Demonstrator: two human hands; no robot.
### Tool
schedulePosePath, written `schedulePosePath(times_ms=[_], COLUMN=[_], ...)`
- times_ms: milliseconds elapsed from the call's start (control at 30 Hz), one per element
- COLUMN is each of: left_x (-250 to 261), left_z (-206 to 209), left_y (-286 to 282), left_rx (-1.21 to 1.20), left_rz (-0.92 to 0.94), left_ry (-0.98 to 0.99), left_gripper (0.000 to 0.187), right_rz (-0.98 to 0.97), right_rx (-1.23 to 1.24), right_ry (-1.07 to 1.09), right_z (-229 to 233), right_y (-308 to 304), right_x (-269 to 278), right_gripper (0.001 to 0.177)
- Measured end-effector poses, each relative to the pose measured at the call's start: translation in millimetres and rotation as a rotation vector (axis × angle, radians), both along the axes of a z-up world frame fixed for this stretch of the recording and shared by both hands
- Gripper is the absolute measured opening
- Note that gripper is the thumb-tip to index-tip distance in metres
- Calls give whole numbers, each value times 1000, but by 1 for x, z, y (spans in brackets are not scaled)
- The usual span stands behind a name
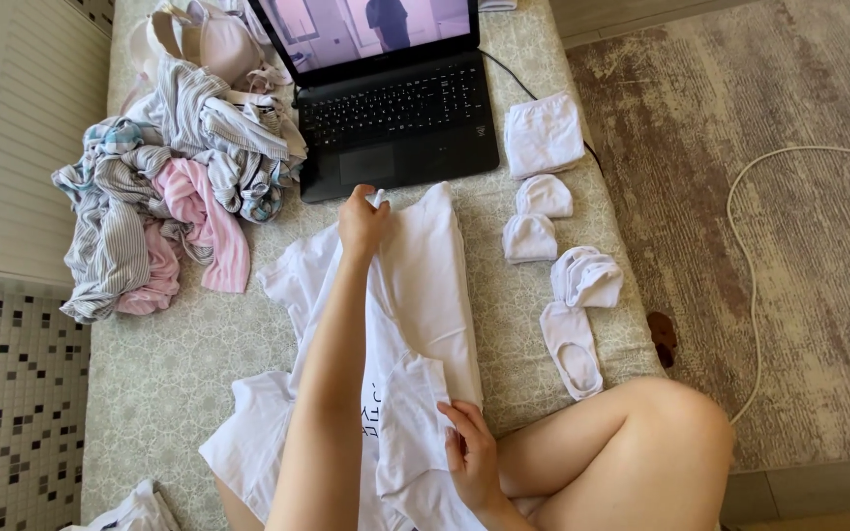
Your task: Folding white t-shirts and socks on a bed while watching a video on a laptop.
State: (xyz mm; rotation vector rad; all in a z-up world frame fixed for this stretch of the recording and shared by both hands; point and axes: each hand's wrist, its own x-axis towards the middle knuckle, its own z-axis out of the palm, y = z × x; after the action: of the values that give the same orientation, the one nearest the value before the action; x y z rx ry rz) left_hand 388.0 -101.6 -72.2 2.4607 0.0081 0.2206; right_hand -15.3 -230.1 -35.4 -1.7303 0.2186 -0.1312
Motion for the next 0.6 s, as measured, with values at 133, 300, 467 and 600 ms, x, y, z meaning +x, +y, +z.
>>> schedulePosePath(times_ms=[133, 300, 467, 600], left_x=[-24, -84, -191, -280], left_z=[5, 3, 12, 25], left_y=[3, 9, 12, 24], left_rx=[-69, 103, 73, -65], left_rz=[10, -91, -223, -189], left_ry=[-35, -147, -173, -161], left_gripper=[32, 35, 64, 68], right_rz=[-3, -3, -29, -19], right_rx=[-20, 1, -176, -126], right_ry=[30, 106, -127, -135], right_z=[3, 6, 2, -2], right_y=[-2, 1, 1, -2], right_x=[2, 3, 3, 6], right_gripper=[36, 39, 41, 43])
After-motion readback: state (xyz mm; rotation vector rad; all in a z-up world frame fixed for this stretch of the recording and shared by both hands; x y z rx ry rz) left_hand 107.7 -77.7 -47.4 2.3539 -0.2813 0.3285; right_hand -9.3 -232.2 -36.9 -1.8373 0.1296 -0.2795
